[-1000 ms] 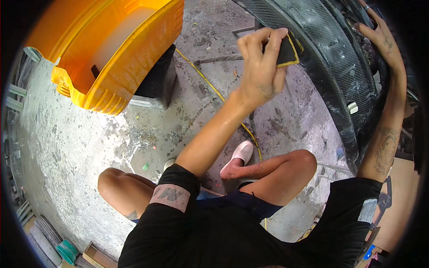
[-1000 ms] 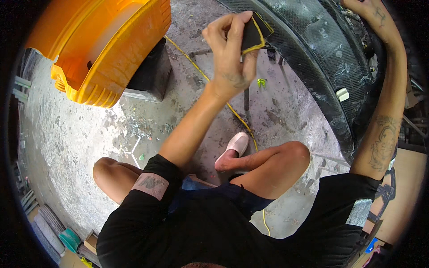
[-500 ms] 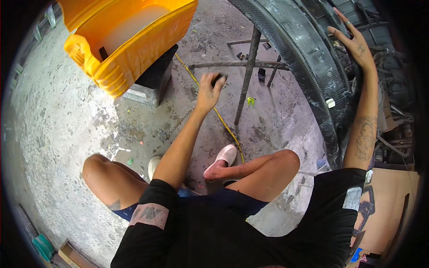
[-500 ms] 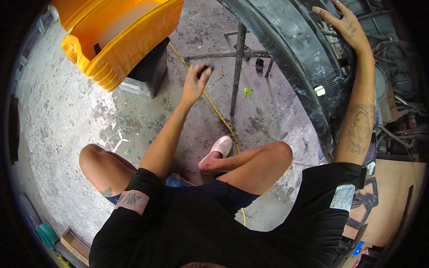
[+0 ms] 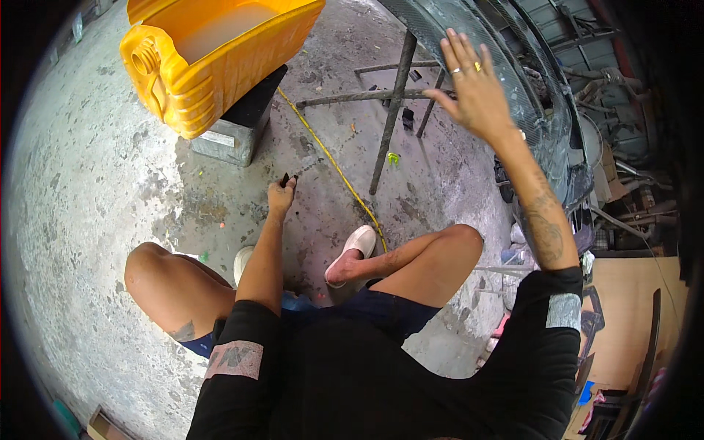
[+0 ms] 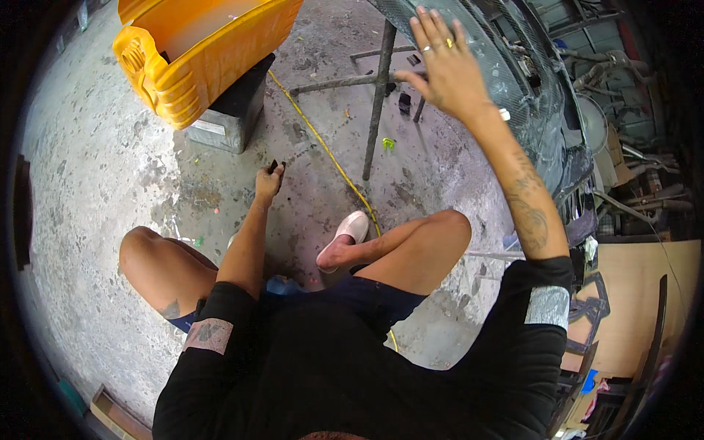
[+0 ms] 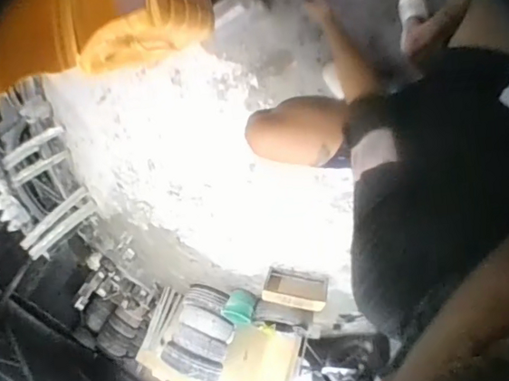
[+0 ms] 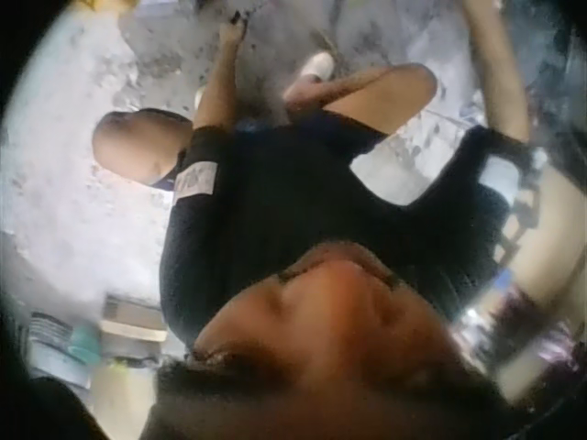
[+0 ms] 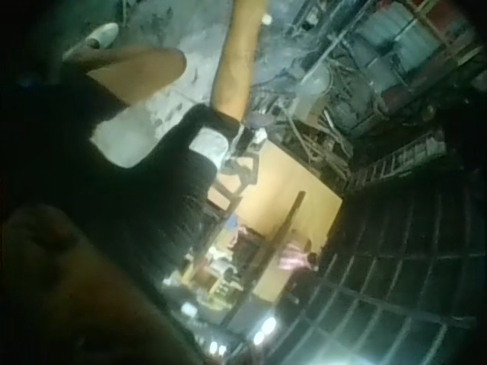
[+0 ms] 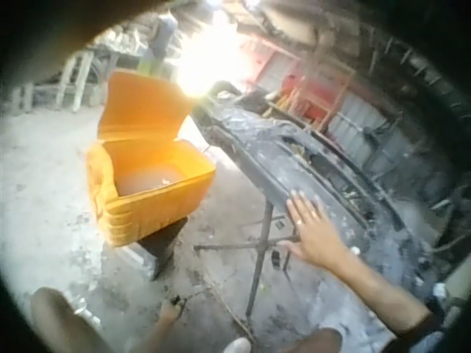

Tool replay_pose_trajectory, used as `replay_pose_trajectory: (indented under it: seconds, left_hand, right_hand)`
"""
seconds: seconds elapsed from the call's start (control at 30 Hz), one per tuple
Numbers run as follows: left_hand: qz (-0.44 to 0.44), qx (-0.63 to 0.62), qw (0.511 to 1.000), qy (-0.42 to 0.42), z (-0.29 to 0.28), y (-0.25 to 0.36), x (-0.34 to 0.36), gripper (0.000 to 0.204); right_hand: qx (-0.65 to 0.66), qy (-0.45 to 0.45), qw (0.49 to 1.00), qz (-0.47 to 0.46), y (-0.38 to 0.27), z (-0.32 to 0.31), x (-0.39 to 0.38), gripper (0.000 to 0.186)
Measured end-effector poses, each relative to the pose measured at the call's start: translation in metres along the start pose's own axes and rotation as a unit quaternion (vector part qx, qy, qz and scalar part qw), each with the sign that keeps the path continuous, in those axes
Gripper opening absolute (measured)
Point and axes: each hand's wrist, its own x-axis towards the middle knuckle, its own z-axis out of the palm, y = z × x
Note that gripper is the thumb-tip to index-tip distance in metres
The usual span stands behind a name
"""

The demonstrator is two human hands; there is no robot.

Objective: The person sits on the floor and uses a sanding block to smooth the surface of a large, curved black car part. They repeatedly dip the sanding block into a yellow tub of water and continue sanding different sections of the part.

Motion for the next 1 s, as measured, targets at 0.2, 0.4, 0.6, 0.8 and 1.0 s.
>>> replay_pose_trajectory:
  seconds: [0.2, 0.4, 0.6, 0.8, 1.0]
  left_hand:
    - [-0.088, -0.075, 0.993, -0.036, 0.000, 0.035, -0.002, 0.036]
    - [-0.128, -0.217, 0.963, -0.094, 0.005, 0.103, -0.025, 0.038]
    - [-0.118, -0.301, 0.945, -0.044, -0.006, 0.138, -0.074, 0.025]
    - [-0.208, -0.348, 0.908, -0.103, -0.037, 0.140, -0.123, 0.027]
    - [-0.199, -0.310, 0.920, -0.133, -0.028, 0.121, -0.130, 0.030]
  right_hand:
    - [0.105, -0.203, 0.972, -0.046, -0.053, 0.049, -0.048, 0.090]
    - [0.507, -0.196, 0.818, 0.188, -0.195, 0.109, -0.120, 0.076]
    - [0.746, -0.098, 0.481, 0.450, -0.305, 0.126, -0.129, 0.056]
    - [0.807, -0.139, 0.330, 0.469, -0.318, 0.110, -0.134, 0.052]
    - [0.791, -0.148, 0.369, 0.465, -0.317, 0.096, -0.141, 0.048]
